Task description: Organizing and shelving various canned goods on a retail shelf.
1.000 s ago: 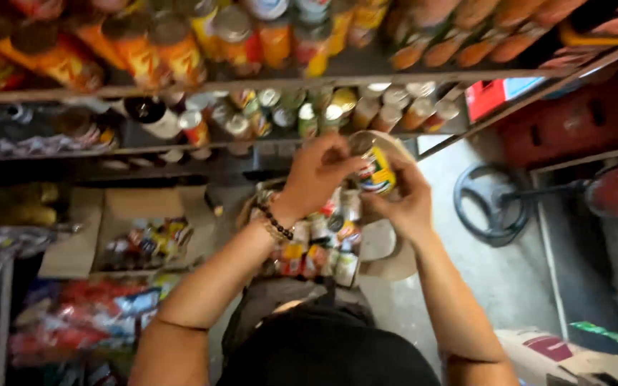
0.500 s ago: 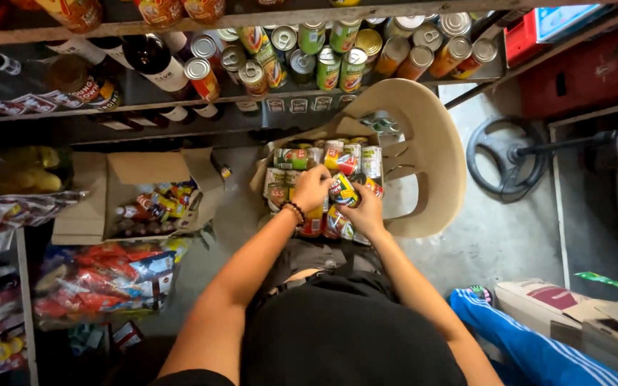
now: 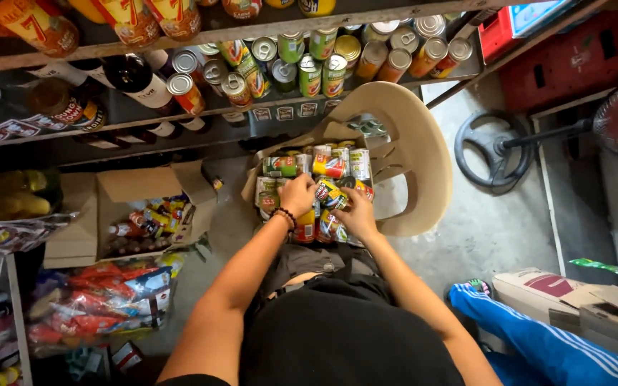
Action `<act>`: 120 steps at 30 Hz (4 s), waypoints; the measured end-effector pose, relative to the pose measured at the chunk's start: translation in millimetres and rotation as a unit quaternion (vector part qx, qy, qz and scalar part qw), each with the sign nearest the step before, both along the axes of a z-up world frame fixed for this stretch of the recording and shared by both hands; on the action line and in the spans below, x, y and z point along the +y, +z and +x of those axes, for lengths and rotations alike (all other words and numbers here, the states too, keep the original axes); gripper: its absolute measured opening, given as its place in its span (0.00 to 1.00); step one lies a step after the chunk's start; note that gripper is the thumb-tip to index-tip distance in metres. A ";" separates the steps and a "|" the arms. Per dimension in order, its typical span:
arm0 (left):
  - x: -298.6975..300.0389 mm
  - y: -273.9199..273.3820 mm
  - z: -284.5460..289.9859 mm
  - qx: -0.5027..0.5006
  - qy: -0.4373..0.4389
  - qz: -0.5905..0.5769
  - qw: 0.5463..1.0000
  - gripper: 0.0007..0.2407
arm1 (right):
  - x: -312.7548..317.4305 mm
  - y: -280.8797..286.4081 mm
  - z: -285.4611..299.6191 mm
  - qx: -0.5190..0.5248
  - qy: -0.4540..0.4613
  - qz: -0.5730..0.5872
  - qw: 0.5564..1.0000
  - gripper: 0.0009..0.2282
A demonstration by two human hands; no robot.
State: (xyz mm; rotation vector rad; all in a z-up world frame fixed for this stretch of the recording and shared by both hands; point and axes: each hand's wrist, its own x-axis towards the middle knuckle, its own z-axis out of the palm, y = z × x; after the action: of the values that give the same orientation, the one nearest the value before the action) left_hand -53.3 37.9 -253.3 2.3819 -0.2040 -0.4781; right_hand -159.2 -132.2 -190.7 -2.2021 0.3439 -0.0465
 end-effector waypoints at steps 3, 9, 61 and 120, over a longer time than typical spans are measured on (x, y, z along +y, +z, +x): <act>1.5 8.7 1.2 0.003 0.006 -0.016 1.000 0.12 | -3.1 3.2 4.6 0.005 0.005 -0.009 1.000 0.31; -0.7 11.6 2.6 0.029 -0.010 -0.012 0.999 0.14 | -9.7 1.7 10.1 0.020 0.010 -0.023 0.999 0.30; -72.7 44.0 -20.0 0.035 0.160 0.123 0.979 0.34 | -22.2 -38.6 166.5 0.036 0.269 -0.013 0.963 0.21; -377.5 662.7 366.3 -0.495 0.013 -0.242 0.834 0.30 | -293.0 690.0 387.3 -0.392 -0.106 -0.394 0.825 0.43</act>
State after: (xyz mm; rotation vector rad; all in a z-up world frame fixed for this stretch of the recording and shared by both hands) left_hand 313.0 -339.6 409.4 1.8949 -0.6579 0.7930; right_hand 228.1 -425.3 499.3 -2.6624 0.0858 -1.4003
